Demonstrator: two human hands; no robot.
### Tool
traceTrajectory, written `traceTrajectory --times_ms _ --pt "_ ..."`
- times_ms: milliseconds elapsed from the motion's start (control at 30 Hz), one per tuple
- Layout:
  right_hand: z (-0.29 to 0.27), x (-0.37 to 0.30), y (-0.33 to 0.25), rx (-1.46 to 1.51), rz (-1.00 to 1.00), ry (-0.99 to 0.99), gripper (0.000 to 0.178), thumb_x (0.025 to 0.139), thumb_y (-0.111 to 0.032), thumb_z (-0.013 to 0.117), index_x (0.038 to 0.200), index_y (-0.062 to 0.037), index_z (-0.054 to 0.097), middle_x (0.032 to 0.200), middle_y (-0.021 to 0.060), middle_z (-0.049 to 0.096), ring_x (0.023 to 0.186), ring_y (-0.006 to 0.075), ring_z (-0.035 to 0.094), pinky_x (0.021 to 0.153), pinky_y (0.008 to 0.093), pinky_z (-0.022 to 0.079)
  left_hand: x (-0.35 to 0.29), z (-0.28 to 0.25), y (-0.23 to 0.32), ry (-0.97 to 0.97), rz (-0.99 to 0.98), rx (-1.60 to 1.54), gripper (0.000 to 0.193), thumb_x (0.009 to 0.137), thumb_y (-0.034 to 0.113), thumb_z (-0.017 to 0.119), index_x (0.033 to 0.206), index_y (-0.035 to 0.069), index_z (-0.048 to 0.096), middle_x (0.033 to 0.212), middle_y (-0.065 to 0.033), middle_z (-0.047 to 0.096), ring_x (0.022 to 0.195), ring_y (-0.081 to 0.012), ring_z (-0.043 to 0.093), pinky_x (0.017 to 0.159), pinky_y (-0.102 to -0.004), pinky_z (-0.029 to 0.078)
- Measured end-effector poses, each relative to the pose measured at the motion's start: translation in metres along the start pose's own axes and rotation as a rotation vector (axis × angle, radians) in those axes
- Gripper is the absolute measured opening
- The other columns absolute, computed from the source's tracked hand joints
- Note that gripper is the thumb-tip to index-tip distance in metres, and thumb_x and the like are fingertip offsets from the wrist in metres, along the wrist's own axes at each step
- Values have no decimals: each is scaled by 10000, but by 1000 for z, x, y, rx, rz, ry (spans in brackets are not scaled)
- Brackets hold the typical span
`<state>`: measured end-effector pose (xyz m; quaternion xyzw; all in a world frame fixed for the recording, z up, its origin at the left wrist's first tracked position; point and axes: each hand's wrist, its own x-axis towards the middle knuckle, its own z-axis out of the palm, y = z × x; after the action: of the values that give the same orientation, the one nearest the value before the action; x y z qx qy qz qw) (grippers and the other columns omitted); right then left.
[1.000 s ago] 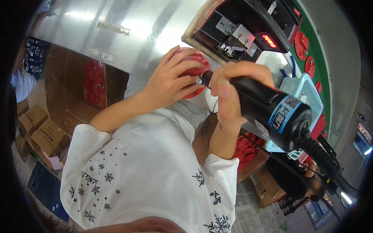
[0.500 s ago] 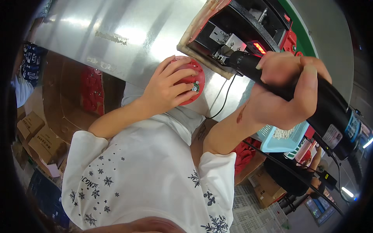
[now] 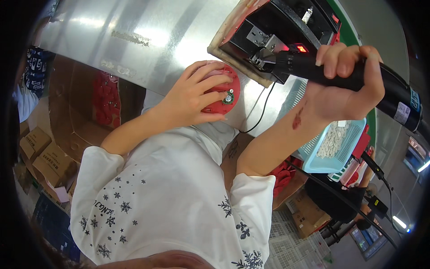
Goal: Assembling electronic components by screwing them into red plastic bases using an electric screwdriver.
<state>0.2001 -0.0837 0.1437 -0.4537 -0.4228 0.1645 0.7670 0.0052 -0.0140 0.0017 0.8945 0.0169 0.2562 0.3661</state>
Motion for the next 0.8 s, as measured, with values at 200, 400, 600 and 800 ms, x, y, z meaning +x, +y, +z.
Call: traceTrajectory --times_ms 200,400,600,800 --pt "20 -33 -8 -132 11 236 247 769 -236 479 836 0 508 524 51 387 386 153 354 429 327 370 -2 -7 -1 -130 43 76 527 486 320 804 909 94 584 1180 -63 485 1178 -328 400 971 -480 332" --pt "20 -97 -5 -39 31 124 215 772 -184 450 904 -32 524 513 18 382 407 118 340 458 289 323 -2 -4 -4 -113 39 43 524 492 305 806 917 98 578 1190 -55 478 1181 -333 392 979 -480 327" --pt "14 -108 1 67 112 218 201 774 -176 443 890 -35 525 523 19 375 412 116 340 461 288 324 -1 -4 -3 -71 49 62 441 508 315 777 835 88 588 1137 -45 502 1143 -298 415 994 -430 319" --pt "7 -108 8 41 134 221 185 776 -179 452 871 -34 516 517 22 372 407 122 349 450 292 325 -1 -3 -3 -83 44 72 445 503 312 781 837 93 585 1141 -39 497 1140 -297 416 992 -431 321"
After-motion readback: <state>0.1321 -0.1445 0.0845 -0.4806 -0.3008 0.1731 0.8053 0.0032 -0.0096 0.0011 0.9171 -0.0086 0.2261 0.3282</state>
